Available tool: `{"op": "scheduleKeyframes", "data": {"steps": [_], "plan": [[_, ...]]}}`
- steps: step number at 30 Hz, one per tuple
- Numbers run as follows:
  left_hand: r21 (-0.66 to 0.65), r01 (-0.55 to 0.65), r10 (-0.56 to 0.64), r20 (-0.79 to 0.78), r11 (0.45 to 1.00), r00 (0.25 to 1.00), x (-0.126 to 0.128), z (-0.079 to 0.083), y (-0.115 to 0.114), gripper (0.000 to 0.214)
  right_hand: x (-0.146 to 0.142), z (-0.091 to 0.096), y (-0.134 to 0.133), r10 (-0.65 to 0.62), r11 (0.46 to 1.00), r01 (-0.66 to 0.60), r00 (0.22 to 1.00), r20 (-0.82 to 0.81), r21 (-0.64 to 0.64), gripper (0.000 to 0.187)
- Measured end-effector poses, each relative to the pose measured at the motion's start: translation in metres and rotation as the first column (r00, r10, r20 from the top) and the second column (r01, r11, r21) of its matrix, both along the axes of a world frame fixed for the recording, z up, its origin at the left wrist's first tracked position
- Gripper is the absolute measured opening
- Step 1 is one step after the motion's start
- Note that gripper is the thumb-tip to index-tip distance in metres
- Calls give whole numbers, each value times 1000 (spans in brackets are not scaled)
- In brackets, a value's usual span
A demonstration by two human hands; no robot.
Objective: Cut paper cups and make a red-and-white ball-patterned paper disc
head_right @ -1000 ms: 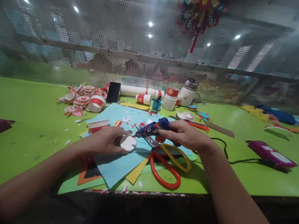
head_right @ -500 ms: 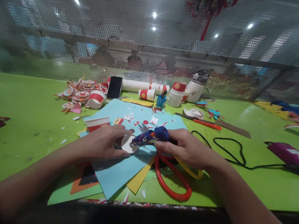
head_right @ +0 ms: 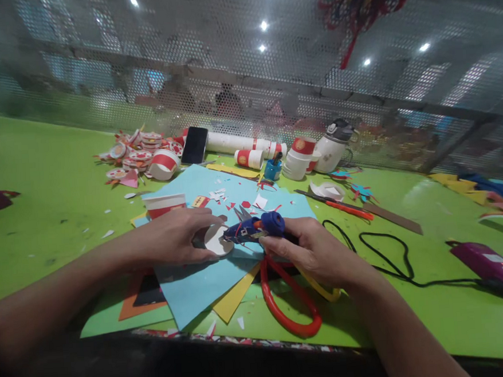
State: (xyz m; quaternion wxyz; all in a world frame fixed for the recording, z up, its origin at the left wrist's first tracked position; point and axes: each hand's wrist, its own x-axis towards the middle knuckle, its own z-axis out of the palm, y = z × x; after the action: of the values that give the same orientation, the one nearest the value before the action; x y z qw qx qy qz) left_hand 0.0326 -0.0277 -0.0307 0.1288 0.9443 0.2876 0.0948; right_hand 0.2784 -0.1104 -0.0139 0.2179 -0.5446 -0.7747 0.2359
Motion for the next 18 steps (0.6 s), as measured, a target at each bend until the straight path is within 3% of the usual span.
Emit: {"op": "scheduleKeyframes", "data": {"steps": [18], "plan": [[24, 14, -14, -7, 1000, 1000, -1, -2, 0, 23, 0, 1, -2, -9, 1000, 9, 1000, 8, 23, 38]]}}
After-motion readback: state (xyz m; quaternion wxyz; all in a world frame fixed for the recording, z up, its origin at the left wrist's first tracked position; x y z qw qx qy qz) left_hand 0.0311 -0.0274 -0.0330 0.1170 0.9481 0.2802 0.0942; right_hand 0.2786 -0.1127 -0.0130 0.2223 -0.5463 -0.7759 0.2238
